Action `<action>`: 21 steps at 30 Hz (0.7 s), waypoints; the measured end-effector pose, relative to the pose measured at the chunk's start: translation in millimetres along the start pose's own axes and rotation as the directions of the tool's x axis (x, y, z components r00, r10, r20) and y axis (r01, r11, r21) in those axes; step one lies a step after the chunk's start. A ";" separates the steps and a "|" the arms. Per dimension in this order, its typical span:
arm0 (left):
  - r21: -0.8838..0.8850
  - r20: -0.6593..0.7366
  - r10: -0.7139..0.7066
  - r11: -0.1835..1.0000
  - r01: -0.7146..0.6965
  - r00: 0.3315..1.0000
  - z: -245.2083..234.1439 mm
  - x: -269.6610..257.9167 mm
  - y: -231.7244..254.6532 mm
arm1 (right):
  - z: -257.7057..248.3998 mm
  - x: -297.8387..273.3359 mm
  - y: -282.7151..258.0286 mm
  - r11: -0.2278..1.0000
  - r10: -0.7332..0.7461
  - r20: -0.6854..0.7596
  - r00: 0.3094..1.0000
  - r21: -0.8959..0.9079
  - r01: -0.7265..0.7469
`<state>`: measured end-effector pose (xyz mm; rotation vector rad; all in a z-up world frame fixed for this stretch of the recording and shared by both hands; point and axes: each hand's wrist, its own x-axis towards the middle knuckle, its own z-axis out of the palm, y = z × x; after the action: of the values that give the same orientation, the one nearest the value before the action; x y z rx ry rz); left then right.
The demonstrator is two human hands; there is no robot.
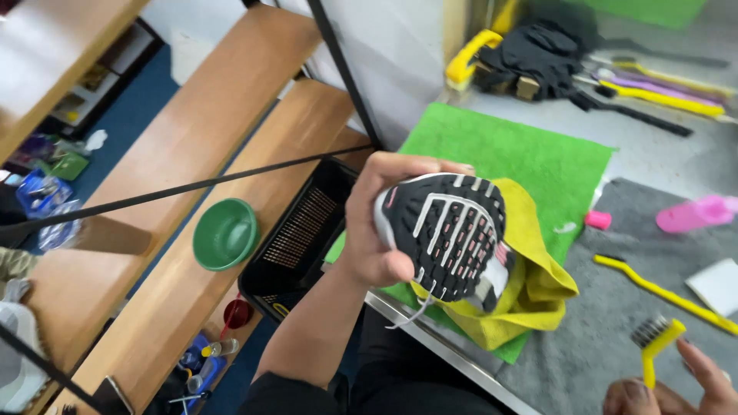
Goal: The person scrubs the sole of a sneaker with a yellow brush, wipes it with a yellow cloth, and uses a cotton swab to clean the grooves. The person repeats the scrubbing and wiping steps on the same shoe.
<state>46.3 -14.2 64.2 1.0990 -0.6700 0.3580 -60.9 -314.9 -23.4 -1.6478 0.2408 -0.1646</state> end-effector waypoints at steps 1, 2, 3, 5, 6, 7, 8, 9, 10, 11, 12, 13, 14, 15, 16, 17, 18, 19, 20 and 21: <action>0.163 -0.002 0.110 0.981 -0.108 0.994 5.2 -5.6 -3.5 | 11.4 -13.0 -5.7 0.999 0.031 -0.039 0.999 -0.014 -0.032; 0.130 -0.001 0.080 0.988 -0.079 0.997 8.1 -11.7 -8.7 | 18.1 -20.3 -5.8 0.998 0.057 -0.071 0.996 -0.030 -0.059; 0.380 0.002 0.146 0.915 -0.136 0.989 10.8 -18.0 -13.3 | 25.2 -27.1 -5.7 0.999 -0.048 -0.099 0.994 -0.002 0.048; 0.593 0.023 0.182 0.789 -0.160 0.983 10.6 -29.9 -21.4 | 35.8 -31.9 -5.7 0.991 -0.129 -0.139 0.982 0.008 0.131; 0.642 0.036 0.182 0.750 -0.163 0.983 8.7 -36.1 -26.0 | 37.9 -31.0 -4.8 0.960 -0.274 0.001 0.962 -0.059 0.273; 0.688 0.050 0.182 0.707 -0.166 0.982 6.7 -42.3 -30.1 | 40.2 -30.1 -4.1 0.905 -0.396 0.154 0.905 -0.102 0.413; 0.683 0.050 0.160 0.715 -0.151 0.986 4.9 -44.5 -31.7 | 47.3 -28.1 -15.7 0.913 -0.376 0.145 0.915 -0.108 0.393; 0.668 0.022 0.193 0.727 -0.158 0.981 3.1 -46.6 -32.5 | 54.6 -25.8 -27.7 0.876 -0.441 0.197 0.876 -0.119 0.468; 0.657 -0.004 0.232 0.734 -0.172 0.973 0.2 -47.2 -33.2 | 63.0 -20.6 -38.9 0.828 -0.508 0.252 0.824 -0.119 0.548; 0.656 -0.001 0.219 0.737 -0.164 0.976 1.0 -47.8 -33.5 | 68.8 -17.5 -42.1 0.836 -0.498 0.246 0.832 -0.120 0.536; 0.675 0.015 0.243 0.713 -0.189 0.970 0.9 -47.3 -33.3 | 75.6 -13.2 -45.6 0.796 -0.542 0.299 0.786 -0.117 0.594; 0.692 0.032 0.267 0.689 -0.214 0.963 0.5 -46.5 -32.6 | 82.7 -8.9 -49.7 0.753 -0.580 0.352 0.734 -0.110 0.648; 0.692 0.031 0.257 0.691 -0.206 0.966 -1.6 -45.4 -33.5 | 83.0 -10.6 -48.2 0.761 -0.572 0.351 0.741 -0.111 0.640; 0.699 0.030 0.273 0.682 -0.215 0.962 -3.9 -44.2 -33.8 | 83.5 -12.6 -47.2 0.738 -0.593 0.431 0.680 -0.048 0.673; 0.705 0.033 0.303 0.668 -0.237 0.952 -7.4 -39.9 -36.5 | 85.1 -10.4 -45.6 0.704 -0.621 0.504 0.600 0.021 0.710; 0.705 0.037 0.306 0.667 -0.242 0.951 -8.5 -41.4 -35.8 | 80.8 -14.5 -38.8 0.701 -0.625 0.501 0.598 0.022 0.713; 0.700 0.030 0.298 0.675 -0.233 0.954 -9.9 -41.9 -35.5 | 76.6 -16.5 -32.1 0.758 -0.590 0.481 0.648 0.054 0.651; 0.695 0.024 0.289 0.683 -0.224 0.957 -11.3 -43.0 -35.7 | 72.4 -18.4 -24.6 0.808 -0.551 0.464 0.694 0.087 0.583; 0.695 0.017 0.276 0.688 -0.210 0.961 -8.4 -41.9 -35.7 | 70.8 -16.1 -33.2 0.817 -0.538 0.467 0.702 0.084 0.571; 0.692 0.018 0.307 0.683 -0.233 0.952 -5.2 -41.2 -36.3 | 68.9 -13.4 -41.1 0.802 -0.554 0.393 0.734 0.017 0.597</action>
<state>37.9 -22.6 10.4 1.6838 -0.6209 0.9775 -54.3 -241.8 11.6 -1.7853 -0.5902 -0.2995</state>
